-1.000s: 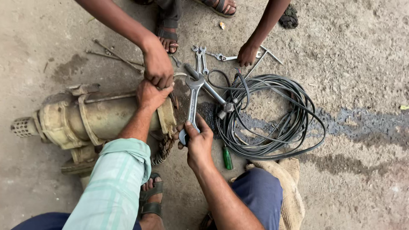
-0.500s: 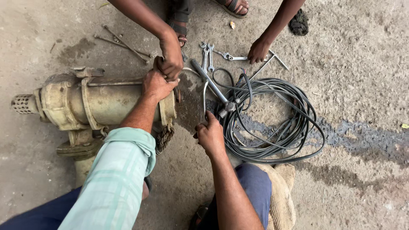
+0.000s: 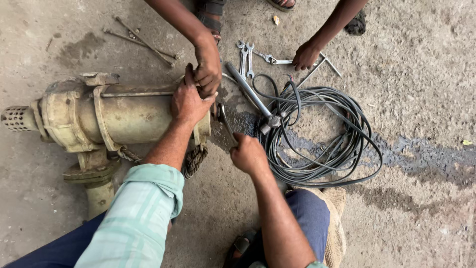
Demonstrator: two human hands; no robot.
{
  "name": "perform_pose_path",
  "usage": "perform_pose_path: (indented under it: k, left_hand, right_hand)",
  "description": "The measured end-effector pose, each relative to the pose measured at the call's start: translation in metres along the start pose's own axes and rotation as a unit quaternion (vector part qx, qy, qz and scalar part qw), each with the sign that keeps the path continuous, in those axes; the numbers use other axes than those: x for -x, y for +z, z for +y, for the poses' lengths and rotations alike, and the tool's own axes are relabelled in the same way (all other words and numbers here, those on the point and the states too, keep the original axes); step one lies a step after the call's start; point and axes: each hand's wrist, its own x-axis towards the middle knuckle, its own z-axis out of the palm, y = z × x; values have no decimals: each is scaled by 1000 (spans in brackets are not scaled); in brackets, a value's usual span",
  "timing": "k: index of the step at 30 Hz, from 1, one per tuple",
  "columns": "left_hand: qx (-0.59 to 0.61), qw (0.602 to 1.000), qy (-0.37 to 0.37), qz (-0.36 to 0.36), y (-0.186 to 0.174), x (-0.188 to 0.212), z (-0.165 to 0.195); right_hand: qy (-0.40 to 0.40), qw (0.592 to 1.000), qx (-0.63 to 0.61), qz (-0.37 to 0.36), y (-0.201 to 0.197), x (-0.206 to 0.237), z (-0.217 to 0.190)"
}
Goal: The person uses a wrench and hammer to loosen and remove bolts from a cylindrical pump. They work alongside another person who assists by holding the pump and handing tools.
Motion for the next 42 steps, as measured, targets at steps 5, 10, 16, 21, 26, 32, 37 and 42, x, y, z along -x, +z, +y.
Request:
perform_pose_path:
  k: [5, 10, 16, 21, 26, 32, 37, 42]
  left_hand:
    - [-13, 997, 66, 46, 7, 3, -4]
    - [8, 994, 75, 77, 19, 7, -7]
    - [14, 990, 95, 100, 25, 4, -7]
    - [98, 973, 126, 166, 33, 33, -14]
    - [97, 975, 184, 80, 61, 86, -24]
    - [-177, 850, 486, -97, 58, 69, -42]
    - [-301, 772, 533, -170, 46, 66, -49]
    - [-249, 813, 522, -70, 58, 73, -51]
  right_hand:
    - [-22, 996, 52, -75, -63, -23, -26]
    - [-14, 981, 101, -165, -76, -58, -42]
    - [-148, 964, 222, -15, -25, -23, -26]
    - [-119, 967, 226, -4, -12, 2, -13]
    - [-100, 966, 237, -16, -10, -1, -20]
    - [-152, 970, 67, -177, -46, 2, -9]
    - [-39, 997, -41, -51, -100, -47, 19]
    - [21, 986, 113, 117, -67, -75, 21]
